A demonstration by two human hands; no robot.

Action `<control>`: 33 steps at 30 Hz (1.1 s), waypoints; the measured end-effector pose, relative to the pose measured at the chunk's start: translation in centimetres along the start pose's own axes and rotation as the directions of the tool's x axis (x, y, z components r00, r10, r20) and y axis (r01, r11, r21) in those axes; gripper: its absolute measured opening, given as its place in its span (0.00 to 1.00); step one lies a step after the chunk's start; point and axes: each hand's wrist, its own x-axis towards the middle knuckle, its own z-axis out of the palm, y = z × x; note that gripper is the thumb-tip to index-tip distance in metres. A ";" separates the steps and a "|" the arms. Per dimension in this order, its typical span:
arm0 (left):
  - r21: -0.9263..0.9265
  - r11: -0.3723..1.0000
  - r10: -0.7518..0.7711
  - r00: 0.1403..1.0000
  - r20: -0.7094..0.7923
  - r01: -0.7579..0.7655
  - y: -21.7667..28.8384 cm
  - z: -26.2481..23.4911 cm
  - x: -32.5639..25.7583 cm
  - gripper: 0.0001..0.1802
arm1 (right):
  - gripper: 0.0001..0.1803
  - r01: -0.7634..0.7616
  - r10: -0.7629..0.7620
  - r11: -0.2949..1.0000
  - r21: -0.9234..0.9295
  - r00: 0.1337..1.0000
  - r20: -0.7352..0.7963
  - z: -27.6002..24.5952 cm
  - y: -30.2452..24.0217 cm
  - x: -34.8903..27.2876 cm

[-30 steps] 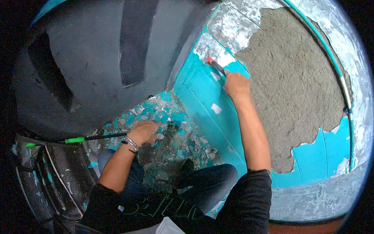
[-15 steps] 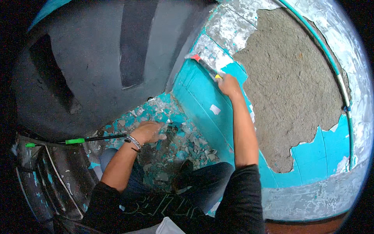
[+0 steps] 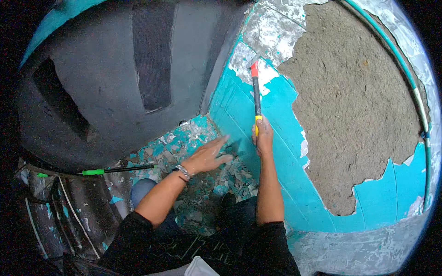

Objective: The person scrapes old paint or plaster from a wall using a hand scraper.

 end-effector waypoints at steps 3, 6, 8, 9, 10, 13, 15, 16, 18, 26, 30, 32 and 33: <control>-0.224 0.972 0.049 0.990 -0.129 -0.077 1.2 2.1 3.5 0.42 | 0.25 0.029 -0.028 0.999 0.014 0.998 -0.057 1.3 0.2 0.5; -0.351 0.925 0.094 0.982 -0.163 -0.147 1.7 3.1 6.2 0.43 | 0.25 0.086 -0.098 0.990 -0.112 0.989 -0.108 1.8 0.6 1.3; -0.385 0.906 0.124 0.980 -0.155 -0.175 1.7 3.5 7.1 0.43 | 0.24 0.132 -0.157 0.967 -0.217 0.982 -0.102 1.5 1.0 1.8; -0.384 0.905 0.137 0.981 -0.136 -0.180 1.5 3.6 7.4 0.43 | 0.24 0.209 -0.248 0.934 -0.291 0.963 -0.106 1.3 1.3 1.9; -0.380 0.902 0.171 0.978 -0.121 -0.205 1.3 3.7 7.7 0.42 | 0.24 0.250 -0.323 0.890 -0.381 0.935 -0.143 1.0 1.6 2.0; -0.282 0.917 0.266 0.959 -0.096 -0.283 0.8 4.4 8.3 0.43 | 0.25 0.241 -0.351 0.836 -0.493 0.925 -0.144 0.4 2.3 2.5; -0.298 0.908 0.249 0.951 -0.185 -0.295 0.5 4.9 9.0 0.44 | 0.25 0.389 -0.487 0.758 -0.524 0.871 -0.059 -0.1 2.4 2.6; -0.289 0.903 0.270 0.943 -0.195 -0.319 0.3 5.1 9.3 0.44 | 0.24 0.442 -0.550 0.703 -0.558 0.835 -0.032 -0.3 2.3 2.7; -0.274 0.917 0.240 0.950 -0.200 -0.289 0.2 5.8 9.5 0.44 | 0.24 0.238 -0.322 0.830 -0.505 0.943 -0.084 -0.9 2.0 2.2; -0.360 0.866 0.259 0.927 -0.273 -0.348 0.6 4.3 10.0 0.44 | 0.24 0.252 -0.347 0.792 -0.556 0.935 -0.072 1.0 1.3 3.6; -0.361 0.923 0.096 0.987 -0.129 -0.136 -0.3 2.2 9.5 0.42 | 0.25 0.177 -0.209 0.893 -0.414 0.977 -0.034 1.4 0.9 3.1; -0.259 0.929 0.247 0.964 -0.099 -0.265 -0.3 2.4 8.5 0.43 | 0.25 -0.010 -0.010 0.952 -0.304 0.998 -0.064 1.0 1.0 1.5; -0.273 0.928 0.235 0.966 -0.106 -0.256 -0.3 2.6 8.1 0.43 | 0.25 0.056 -0.059 0.959 -0.278 0.998 -0.002 1.2 1.2 1.2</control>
